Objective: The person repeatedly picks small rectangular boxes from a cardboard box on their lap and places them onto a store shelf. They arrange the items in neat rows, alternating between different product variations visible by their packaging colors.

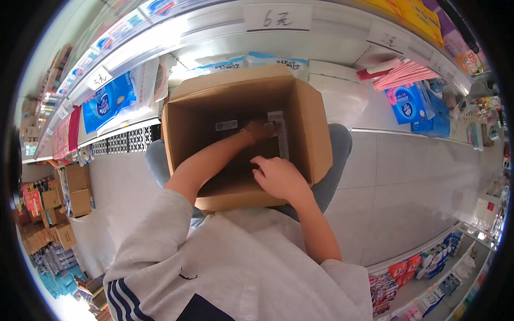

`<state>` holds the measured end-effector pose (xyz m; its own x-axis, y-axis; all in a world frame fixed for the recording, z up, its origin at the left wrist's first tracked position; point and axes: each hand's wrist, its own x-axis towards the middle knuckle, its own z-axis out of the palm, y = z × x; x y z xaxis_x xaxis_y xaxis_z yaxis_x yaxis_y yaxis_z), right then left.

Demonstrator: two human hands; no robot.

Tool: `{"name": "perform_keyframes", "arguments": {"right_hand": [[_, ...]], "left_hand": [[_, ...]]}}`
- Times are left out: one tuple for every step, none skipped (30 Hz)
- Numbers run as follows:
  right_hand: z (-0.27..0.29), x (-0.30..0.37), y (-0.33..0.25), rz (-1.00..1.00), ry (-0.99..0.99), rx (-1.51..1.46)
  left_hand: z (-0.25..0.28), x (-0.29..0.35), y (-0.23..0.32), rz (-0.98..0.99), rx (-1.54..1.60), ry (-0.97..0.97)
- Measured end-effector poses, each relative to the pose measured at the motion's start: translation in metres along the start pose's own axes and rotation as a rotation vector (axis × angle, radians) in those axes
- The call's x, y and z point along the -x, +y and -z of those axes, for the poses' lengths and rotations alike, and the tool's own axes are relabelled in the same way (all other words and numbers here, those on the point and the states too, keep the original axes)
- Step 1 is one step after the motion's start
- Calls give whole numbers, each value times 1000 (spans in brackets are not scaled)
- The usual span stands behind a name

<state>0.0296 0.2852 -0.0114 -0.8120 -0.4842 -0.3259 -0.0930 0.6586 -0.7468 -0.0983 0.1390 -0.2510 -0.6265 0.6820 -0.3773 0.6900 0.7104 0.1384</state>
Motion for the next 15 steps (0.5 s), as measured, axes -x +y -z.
{"name": "perform_keyframes", "arguments": {"right_hand": [[0,2,1,4,5,-14],[0,2,1,13,11,-25],[1,2,-2,-8,-16,-32],[5,1,-7,-29,-40,-39],[7,2,-11,-42,-76,-47],[6,2,-7,-32,-68,-49],[3,1,-4,-20,-61,-51],[2,1,-1,-8,-56,-54],[1,1,1,-7,-56,-58],[0,2,2,-4,-56,-62],[-1,2,3,2,-60,-65],[0,1,3,8,-59,-66],[-1,0,3,13,-58,-66],[-1,-1,2,18,-57,-67],[-1,0,1,25,-56,-67]], "left_hand": [[-12,-5,-2,-18,-27,-17],[-20,-9,-5,-32,-57,-31],[-36,-9,-9,-47,-68,40],[-50,-10,-13,-66,-81,111],[-75,-6,-20,-82,-78,264],[-74,-6,-17,-78,-50,291],[-74,-3,-15,-74,-23,317],[-74,-2,-12,-30,28,212],[-64,2,-6,10,79,106],[-51,7,-2,29,100,33],[-35,13,3,52,122,-41],[-29,17,2,83,145,-111],[-35,19,-2,68,183,-85],[-42,21,-8,52,220,-58],[-52,22,-12,37,258,-30]]}}
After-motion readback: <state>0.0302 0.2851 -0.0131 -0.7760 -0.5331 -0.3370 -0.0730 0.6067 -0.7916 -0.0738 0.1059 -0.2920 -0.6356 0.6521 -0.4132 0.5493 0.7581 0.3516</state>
